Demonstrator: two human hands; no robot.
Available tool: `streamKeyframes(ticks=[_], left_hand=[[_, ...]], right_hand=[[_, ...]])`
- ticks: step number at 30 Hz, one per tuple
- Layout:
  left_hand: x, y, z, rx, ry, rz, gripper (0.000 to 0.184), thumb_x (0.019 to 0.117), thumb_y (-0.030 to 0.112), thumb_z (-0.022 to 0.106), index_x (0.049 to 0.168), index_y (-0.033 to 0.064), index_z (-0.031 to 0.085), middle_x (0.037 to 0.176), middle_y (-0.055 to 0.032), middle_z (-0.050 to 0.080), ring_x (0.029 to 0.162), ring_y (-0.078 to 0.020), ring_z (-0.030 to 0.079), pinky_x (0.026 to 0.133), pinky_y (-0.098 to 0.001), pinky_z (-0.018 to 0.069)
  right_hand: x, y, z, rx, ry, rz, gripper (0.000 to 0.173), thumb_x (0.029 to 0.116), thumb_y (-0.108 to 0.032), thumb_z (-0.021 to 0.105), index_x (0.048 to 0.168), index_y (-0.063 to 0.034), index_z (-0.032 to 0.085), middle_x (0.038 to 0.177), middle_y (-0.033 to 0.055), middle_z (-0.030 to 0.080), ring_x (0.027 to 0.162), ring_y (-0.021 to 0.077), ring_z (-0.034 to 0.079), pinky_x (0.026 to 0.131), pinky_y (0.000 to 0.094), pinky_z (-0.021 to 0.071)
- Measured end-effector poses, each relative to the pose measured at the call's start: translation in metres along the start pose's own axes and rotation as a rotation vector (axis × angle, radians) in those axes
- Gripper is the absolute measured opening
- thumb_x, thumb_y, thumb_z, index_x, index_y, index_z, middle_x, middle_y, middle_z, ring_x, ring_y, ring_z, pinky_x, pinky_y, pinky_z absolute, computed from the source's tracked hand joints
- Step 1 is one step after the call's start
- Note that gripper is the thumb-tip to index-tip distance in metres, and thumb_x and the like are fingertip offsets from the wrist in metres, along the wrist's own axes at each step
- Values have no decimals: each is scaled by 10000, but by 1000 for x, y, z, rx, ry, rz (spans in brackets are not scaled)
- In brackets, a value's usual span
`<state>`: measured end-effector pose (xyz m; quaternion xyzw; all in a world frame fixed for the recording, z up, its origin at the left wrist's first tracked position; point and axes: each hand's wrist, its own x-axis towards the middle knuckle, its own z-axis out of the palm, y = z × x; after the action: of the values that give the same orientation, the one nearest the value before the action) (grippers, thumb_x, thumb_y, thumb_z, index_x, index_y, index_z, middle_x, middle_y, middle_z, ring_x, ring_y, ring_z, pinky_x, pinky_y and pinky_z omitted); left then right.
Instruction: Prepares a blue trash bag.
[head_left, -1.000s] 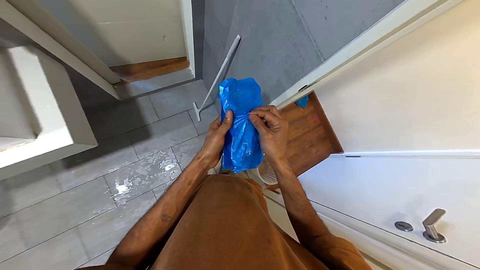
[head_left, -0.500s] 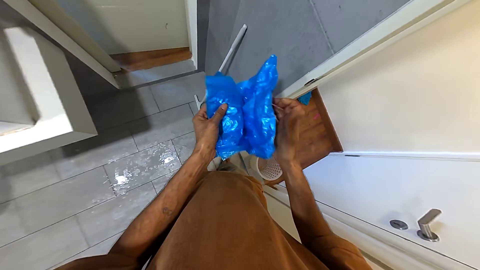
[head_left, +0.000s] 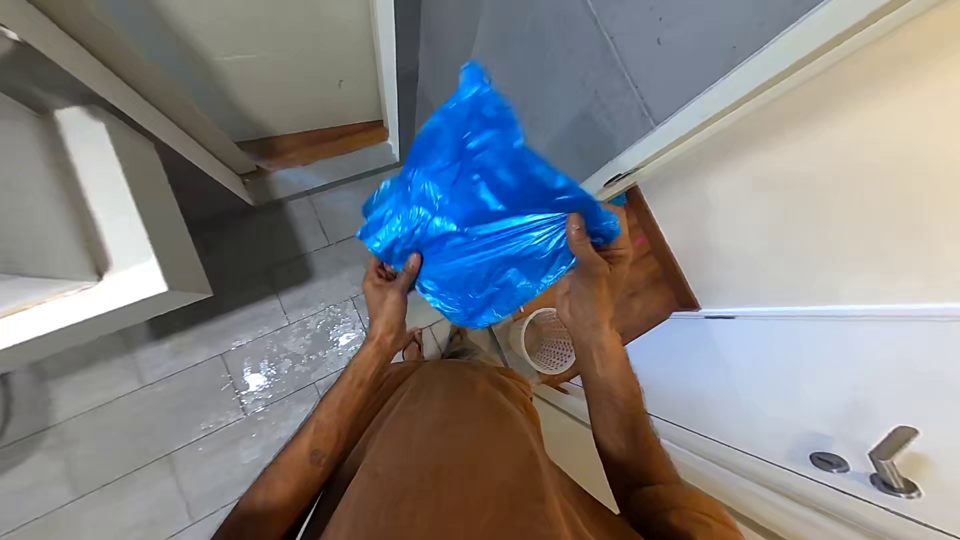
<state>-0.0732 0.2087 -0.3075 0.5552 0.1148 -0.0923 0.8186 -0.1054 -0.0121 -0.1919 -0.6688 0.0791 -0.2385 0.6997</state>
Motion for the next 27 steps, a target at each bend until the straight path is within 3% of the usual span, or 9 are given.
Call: streamKeyframes(ticks=[3, 8, 11, 14, 17, 19, 20, 23, 27], left_hand=[[7, -22, -23, -44, -120, -223, 563, 1025, 339, 622, 1482, 90, 405, 1364, -119, 614, 1212, -240, 637, 1024, -436, 551], [16, 27, -50, 292, -198, 163, 1139, 784, 700, 751, 1621, 183, 178, 1630, 5, 342, 1474, -143, 375, 1155, -393, 414], [19, 77, -30, 462, -334, 357, 1254, 736, 633, 829, 1636, 127, 117, 1672, -35, 295, 1512, -179, 329, 1186, -383, 368], [43, 98, 1, 410, -541, 410, 1304, 691, 617, 868, 1619, 36, 161, 1605, -61, 421, 1470, -168, 403, 1209, -363, 364], [62, 89, 16, 118, -674, 198, 950, 771, 433, 878, 1526, 91, 413, 1353, -20, 648, 1231, -126, 623, 1060, -330, 527], [65, 82, 18, -27, -705, 30, 291, 893, 258, 785, 1147, 136, 712, 1041, 3, 767, 953, -99, 726, 870, -306, 614], [67, 81, 20, -41, -693, -58, 118, 952, 196, 705, 1036, 120, 741, 951, -17, 778, 859, -108, 744, 795, -307, 634], [79, 73, 25, 135, -524, -196, 184, 1036, 177, 599, 1153, 57, 677, 1007, -71, 753, 898, -164, 735, 826, -366, 629], [81, 63, 52, 541, -208, 71, 253, 1017, 235, 636, 1125, 16, 703, 965, -115, 739, 872, -188, 723, 823, -436, 607]], right_hand=[[13, -14, 0, -218, -186, -152, 171, 1003, -59, 620, 1167, -103, 635, 1037, -20, 675, 927, 38, 658, 794, 205, 575], [29, -38, -5, -193, -294, -102, 173, 978, -36, 636, 1150, -46, 637, 993, 4, 699, 884, 67, 681, 807, 260, 605], [31, -57, -15, -176, -420, 27, 198, 987, -124, 653, 1184, -139, 637, 990, -31, 684, 847, 31, 666, 737, 194, 587], [51, -57, -18, -80, -521, 83, 198, 953, -80, 663, 1145, -125, 647, 992, -41, 704, 880, 38, 679, 784, 213, 599], [71, -40, -33, 8, -574, 155, 212, 954, -117, 684, 1165, -125, 661, 1027, -36, 718, 925, 47, 686, 830, 235, 603], [81, -27, -43, -27, -538, 231, 220, 957, -95, 685, 1175, -103, 661, 1043, -4, 730, 942, 81, 702, 853, 277, 614], [86, -17, -47, -99, -508, 270, 228, 949, -79, 687, 1175, -79, 654, 1044, 18, 731, 946, 101, 706, 861, 302, 616], [94, 26, -52, -421, -336, 353, 246, 915, -99, 756, 1142, -27, 696, 1019, 65, 747, 921, 132, 718, 854, 350, 619], [76, 43, 4, -770, -45, 163, 277, 870, -227, 802, 1052, -44, 701, 919, 111, 720, 840, 213, 703, 782, 464, 585]])
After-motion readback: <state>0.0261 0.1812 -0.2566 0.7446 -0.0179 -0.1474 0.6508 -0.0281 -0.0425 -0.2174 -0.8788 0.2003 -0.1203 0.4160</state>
